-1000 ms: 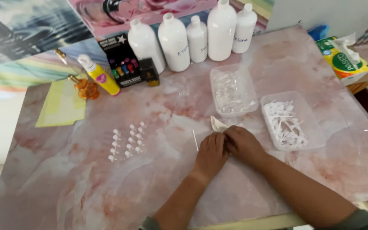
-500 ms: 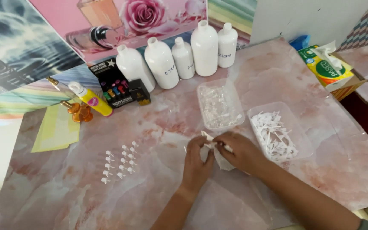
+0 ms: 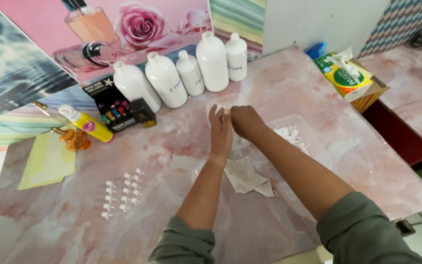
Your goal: The person assembles small glass perfume bottles by inserting cotton wicks into them using a cloth for grip. They then place the assembled bottles on the table in a row.
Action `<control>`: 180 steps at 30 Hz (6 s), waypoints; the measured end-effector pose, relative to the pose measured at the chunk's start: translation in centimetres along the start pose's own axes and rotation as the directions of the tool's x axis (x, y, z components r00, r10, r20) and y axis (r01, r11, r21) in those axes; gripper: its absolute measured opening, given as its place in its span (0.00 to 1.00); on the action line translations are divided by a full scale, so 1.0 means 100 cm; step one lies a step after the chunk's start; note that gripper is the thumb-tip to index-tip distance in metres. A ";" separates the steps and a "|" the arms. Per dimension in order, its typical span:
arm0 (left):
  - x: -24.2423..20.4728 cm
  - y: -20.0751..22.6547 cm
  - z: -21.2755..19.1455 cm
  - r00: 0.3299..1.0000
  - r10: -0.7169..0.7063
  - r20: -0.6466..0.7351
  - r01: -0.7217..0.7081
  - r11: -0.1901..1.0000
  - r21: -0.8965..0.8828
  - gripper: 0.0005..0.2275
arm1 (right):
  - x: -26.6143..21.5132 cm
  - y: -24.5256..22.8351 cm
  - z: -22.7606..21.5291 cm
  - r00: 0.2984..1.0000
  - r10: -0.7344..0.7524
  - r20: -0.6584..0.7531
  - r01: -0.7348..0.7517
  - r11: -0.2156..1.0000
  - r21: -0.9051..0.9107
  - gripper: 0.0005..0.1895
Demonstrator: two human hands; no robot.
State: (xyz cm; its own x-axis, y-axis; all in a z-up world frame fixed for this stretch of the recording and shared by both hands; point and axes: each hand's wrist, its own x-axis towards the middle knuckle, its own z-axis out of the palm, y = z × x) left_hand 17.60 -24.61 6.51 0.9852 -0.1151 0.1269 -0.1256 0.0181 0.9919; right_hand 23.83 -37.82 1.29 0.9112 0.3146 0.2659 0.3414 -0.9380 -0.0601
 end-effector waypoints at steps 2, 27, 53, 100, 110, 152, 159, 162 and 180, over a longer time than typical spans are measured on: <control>0.000 -0.004 -0.004 0.999 0.003 -0.037 -0.002 1.000 0.014 0.34 | -0.011 -0.008 -0.021 0.999 0.037 0.006 -0.037 0.991 0.130 0.13; -0.133 0.011 -0.109 0.990 -0.029 -0.138 0.028 1.000 -0.010 0.16 | -0.126 -0.115 -0.069 0.960 0.080 0.267 -0.105 0.991 0.081 0.21; -0.133 -0.023 -0.120 0.993 -0.070 -0.094 0.064 0.996 -0.066 0.18 | -0.138 -0.102 -0.016 0.905 -0.057 -0.423 0.158 0.965 0.209 0.17; -0.141 -0.006 -0.111 0.965 -0.136 0.222 0.119 0.989 0.090 0.17 | -0.148 -0.133 -0.050 0.886 0.397 -0.239 0.143 0.257 0.956 0.16; -0.139 -0.015 -0.118 0.994 0.092 0.062 -0.102 0.979 0.174 0.15 | -0.153 -0.126 -0.048 0.945 0.316 0.084 -0.088 -0.001 0.996 0.09; -0.140 -0.023 -0.114 0.943 0.326 0.061 -0.331 0.917 0.223 0.11 | -0.141 -0.104 -0.052 0.973 0.128 -0.192 0.148 0.296 0.944 0.07; -0.142 -0.028 -0.118 0.959 0.279 0.057 -0.284 0.950 0.127 0.18 | -0.140 -0.107 -0.049 0.818 0.038 -0.573 0.443 0.594 0.671 0.07; -0.137 -0.019 -0.115 0.926 0.373 0.066 -0.376 0.885 0.275 0.09 | -0.139 -0.108 -0.047 0.761 -0.054 -0.646 0.515 0.655 0.553 0.06; -0.139 -0.016 -0.118 0.946 0.325 0.013 -0.317 0.913 0.258 0.11 | -0.135 -0.112 -0.052 0.733 -0.058 -0.678 0.454 0.783 0.424 0.03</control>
State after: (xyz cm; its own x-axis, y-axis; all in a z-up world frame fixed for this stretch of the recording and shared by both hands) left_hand 5.47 -11.36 3.16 0.8893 -0.1155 0.4425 -0.4572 -0.2030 0.8659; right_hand 6.53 -32.29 3.36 0.4919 0.1863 0.8505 0.7791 -0.5303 -0.3344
